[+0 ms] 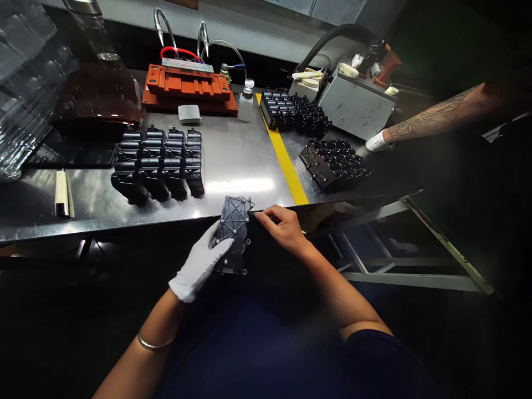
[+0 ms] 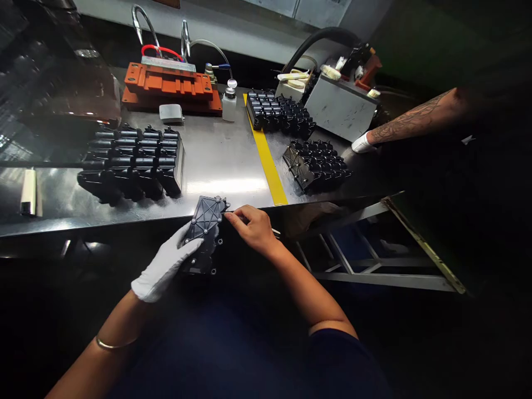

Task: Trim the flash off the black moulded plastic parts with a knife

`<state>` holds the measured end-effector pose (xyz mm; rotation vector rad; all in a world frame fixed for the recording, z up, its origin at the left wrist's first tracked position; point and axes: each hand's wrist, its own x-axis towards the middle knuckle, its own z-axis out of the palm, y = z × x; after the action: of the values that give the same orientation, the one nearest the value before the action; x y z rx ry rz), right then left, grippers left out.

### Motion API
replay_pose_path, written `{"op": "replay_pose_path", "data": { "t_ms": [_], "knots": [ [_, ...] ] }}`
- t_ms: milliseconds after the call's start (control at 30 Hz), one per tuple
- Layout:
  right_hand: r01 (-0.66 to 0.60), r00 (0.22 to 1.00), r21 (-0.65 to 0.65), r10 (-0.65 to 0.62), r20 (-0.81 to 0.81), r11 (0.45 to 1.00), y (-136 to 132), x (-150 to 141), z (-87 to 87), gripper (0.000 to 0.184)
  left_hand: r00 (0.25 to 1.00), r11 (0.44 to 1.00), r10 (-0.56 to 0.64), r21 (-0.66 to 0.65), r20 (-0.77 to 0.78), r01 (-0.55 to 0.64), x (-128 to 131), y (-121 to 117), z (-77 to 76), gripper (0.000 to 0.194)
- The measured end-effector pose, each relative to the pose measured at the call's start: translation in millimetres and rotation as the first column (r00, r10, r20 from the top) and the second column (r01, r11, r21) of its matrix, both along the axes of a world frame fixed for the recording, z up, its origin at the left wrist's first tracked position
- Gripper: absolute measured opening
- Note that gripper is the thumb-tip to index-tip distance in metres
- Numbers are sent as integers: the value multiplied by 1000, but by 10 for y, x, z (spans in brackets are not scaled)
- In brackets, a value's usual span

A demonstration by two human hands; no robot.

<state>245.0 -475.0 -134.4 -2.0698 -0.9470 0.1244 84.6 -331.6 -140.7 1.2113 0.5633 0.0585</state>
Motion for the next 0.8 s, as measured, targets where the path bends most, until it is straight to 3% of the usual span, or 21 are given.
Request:
{"op": "replay_pose_path", "data": {
  "t_ms": [67,100,167,233,300,367,433,500,567,633,733,800],
  "knots": [
    [48,984,46,-40,-172,998,-34,83,40,32,990,989,-143,-31,12,143,-77,84,107,65],
    [4,955,28,4,-297,1000,-50,113,55,34,977,976,-215,-29,8,215,-118,133,157,64],
    [-188,808,-32,136,-574,982,-78,135,67,36,943,943,-331,-39,-27,330,-194,233,221,62],
    [-287,636,-42,158,-756,957,-98,100,59,35,943,937,-332,-122,-33,326,-259,316,211,58],
    [-165,554,18,108,-826,986,-111,22,41,36,979,955,-204,-218,14,202,-317,349,128,49],
    [38,553,137,94,-828,990,-117,-83,21,37,996,965,-54,-255,65,69,-365,309,11,43],
    [158,621,242,94,-778,957,-107,-196,-7,37,995,965,-4,-259,97,30,-383,199,-96,36],
    [176,709,293,86,-700,940,-76,-295,-52,40,989,945,79,-326,126,-34,-353,58,-169,20],
    [171,753,297,70,-654,939,-36,-360,-115,45,958,880,264,-435,115,-191,-279,-56,-216,8],
    [239,734,272,10,-679,932,-10,-387,-181,45,928,829,368,-470,51,-303,-204,-106,-249,6],
    [356,679,240,-73,-731,903,-36,-411,-247,42,908,822,418,-427,2,-377,-170,-85,-278,8],
    [320,713,280,-36,-700,905,-89,-462,-251,40,892,820,451,-403,16,-407,-198,-52,-278,13]
  ]
}}
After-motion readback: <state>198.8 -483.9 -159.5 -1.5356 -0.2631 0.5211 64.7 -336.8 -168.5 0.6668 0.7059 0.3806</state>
